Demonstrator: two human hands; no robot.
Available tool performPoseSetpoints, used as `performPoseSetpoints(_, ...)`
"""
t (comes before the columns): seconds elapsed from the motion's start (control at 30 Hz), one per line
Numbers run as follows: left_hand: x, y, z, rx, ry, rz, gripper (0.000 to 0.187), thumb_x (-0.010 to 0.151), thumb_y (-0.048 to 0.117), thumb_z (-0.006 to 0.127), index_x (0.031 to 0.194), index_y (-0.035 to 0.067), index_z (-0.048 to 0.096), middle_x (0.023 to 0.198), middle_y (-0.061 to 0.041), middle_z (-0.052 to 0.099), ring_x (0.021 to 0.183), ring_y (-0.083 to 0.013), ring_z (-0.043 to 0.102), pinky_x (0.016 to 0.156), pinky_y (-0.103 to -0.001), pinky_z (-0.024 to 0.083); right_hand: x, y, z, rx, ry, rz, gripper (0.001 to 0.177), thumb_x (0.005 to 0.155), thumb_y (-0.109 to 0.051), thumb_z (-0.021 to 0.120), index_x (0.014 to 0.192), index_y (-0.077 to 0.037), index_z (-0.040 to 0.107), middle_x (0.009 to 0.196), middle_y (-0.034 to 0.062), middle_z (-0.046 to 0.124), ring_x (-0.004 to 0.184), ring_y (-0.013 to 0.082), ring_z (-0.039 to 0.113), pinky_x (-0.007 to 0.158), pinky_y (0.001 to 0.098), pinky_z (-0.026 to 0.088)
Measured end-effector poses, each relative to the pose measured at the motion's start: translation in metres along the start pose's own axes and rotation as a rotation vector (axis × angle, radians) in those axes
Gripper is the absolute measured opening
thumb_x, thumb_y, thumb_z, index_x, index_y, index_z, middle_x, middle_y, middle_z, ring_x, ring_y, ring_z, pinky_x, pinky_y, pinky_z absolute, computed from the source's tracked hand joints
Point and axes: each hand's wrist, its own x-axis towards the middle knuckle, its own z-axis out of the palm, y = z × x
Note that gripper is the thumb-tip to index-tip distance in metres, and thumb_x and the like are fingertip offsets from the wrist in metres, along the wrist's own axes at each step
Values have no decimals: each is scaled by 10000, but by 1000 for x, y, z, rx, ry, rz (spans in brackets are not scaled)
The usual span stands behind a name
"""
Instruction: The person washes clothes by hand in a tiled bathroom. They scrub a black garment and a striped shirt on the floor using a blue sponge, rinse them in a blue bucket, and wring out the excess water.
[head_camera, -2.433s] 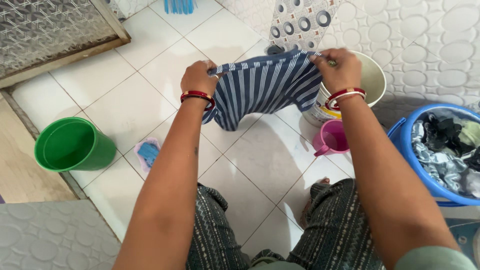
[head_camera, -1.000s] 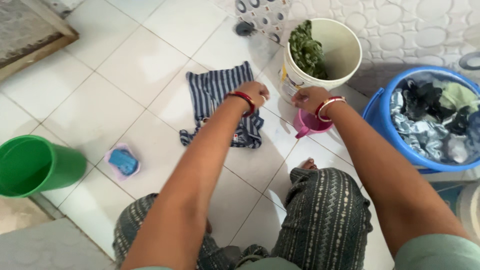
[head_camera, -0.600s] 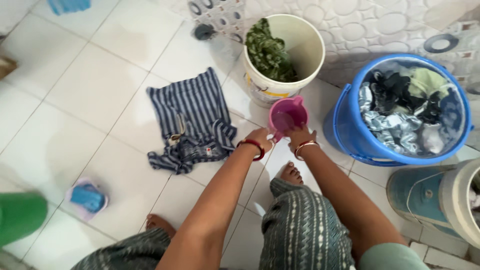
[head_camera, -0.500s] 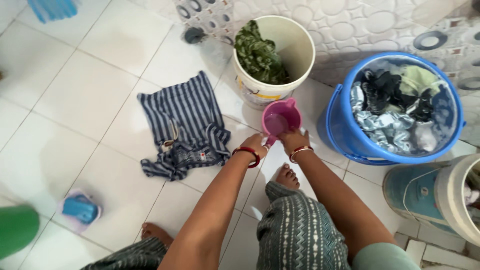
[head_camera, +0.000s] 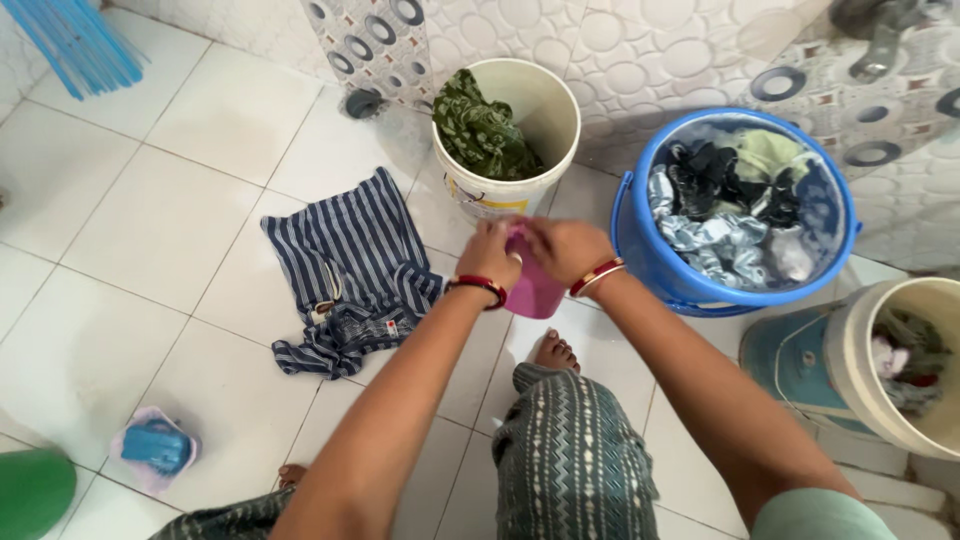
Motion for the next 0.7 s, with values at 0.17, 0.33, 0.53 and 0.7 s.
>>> performPoseSetpoints(0.17,18,75,-37,-203,241,390,392,841,-41,601,1202,89,676,1221,-165,650,1182,-364,615,1041,-428,485,-7,-27,-101,-62,243,3,208,888,-344,720,912,-138,732,750,142,700,679,377,676,594,488,534)
performPoseSetpoints(0.33,33,161,-22,-228,253,646,502,832,18,652,1324,113,626,1352,-176,572,1264,-395,568,1104,-440,466,-20,13,-161,-325,512,-22,189,900,-318,744,934,-135,708,751,149,684,666,373,676,567,483,520)
performPoseSetpoints(0.53,53,203,38,64,-42,629,640,795,42,637,1426,112,556,1576,-107,418,1415,-370,440,1183,-421,372,-48,107,-144,-525,430,168,257,950,-375,713,962,-122,670,670,156,673,589,376,667,513,509,512)
performPoseSetpoints(0.7,69,199,84,258,-261,615,702,819,66,624,1500,38,455,1661,-103,268,1505,-353,302,1234,-398,302,-71,159,-105,-368,289,237,258,960,-332,631,1104,-130,703,715,204,686,630,419,667,601,549,535)
